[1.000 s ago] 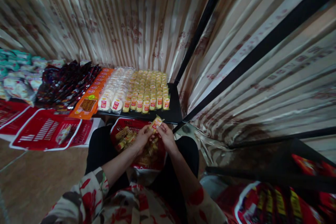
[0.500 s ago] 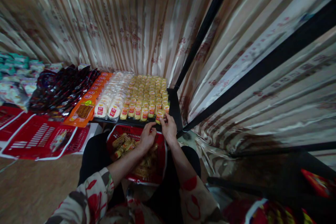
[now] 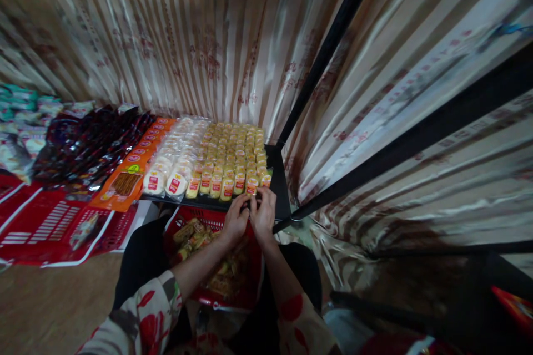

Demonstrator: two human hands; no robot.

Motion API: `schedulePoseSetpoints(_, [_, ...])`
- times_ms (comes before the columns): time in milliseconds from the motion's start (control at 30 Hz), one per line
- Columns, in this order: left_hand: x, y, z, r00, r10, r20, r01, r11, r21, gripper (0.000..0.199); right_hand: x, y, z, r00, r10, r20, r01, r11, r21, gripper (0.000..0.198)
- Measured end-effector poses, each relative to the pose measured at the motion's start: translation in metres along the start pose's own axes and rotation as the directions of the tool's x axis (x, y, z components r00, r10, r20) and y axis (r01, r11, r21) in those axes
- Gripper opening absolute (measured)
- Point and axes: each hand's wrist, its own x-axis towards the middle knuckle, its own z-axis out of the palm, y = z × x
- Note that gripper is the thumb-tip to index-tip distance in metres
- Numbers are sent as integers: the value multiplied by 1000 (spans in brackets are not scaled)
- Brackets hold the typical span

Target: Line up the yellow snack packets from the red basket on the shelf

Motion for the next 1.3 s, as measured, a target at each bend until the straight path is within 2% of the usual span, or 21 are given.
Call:
schedulePoseSetpoints(67, [0, -1, 0, 1000, 13, -4, -13, 1000, -3, 39, -1, 4, -2, 997, -10, -82, 3, 997, -78, 30])
schedulePoseSetpoints(133, [-1, -2, 1, 1000, 21, -6, -21, 1000, -4, 39, 2, 8, -3, 993, 7, -114, -19, 995, -99, 36])
schedulePoseSetpoints(267, [-2, -1, 1, 1000, 25, -4, -25, 999, 30, 40, 9, 13, -3, 1000, 2, 13, -1, 1000, -31, 41])
schedulePoseSetpoints(367, [-4, 3, 3, 1000, 6, -3, -6, 997, 71, 42, 10, 14, -3, 998, -16, 56, 17, 1000, -22, 39])
schedulePoseSetpoints(667, [-3, 12, 11, 1000, -23, -21, 26, 983, 180, 42, 7, 19, -2, 998, -45, 41, 47, 997, -54, 41])
schedulePoseSetpoints(800, [-2, 16, 11, 998, -60, -7, 60, 978, 201, 43, 7, 20, -3, 998, -47, 43, 49, 998, -26, 39])
schedulePoseSetpoints(967, [-14, 21, 5, 1000, -25, -18, 28, 979, 202, 39, 6, 20, -8, 999, -26, 26, 25, 999, 43, 35])
schedulePoseSetpoints(1100, [-36, 15, -14, 998, -23, -55, 37, 962, 271, 32, 5, 16, -11, 1000, -18, 20, 16, 996, 86, 32])
schedulePoseSetpoints(1200, [-53, 4, -44, 995, -90, -39, 98, 919, 383, 29, -3, 9, -15, 999, -28, -34, 30, 997, 73, 30])
schedulePoseSetpoints(1267, [-61, -7, -70, 978, -207, -33, 191, 819, 541, 29, -15, 4, -16, 998, -21, -54, 25, 997, 78, 28])
schedulePoseSetpoints(1300, [-63, -13, -84, 959, -279, -43, 242, 735, 633, 30, -24, 2, -16, 999, -8, -41, 12, 995, 97, 28])
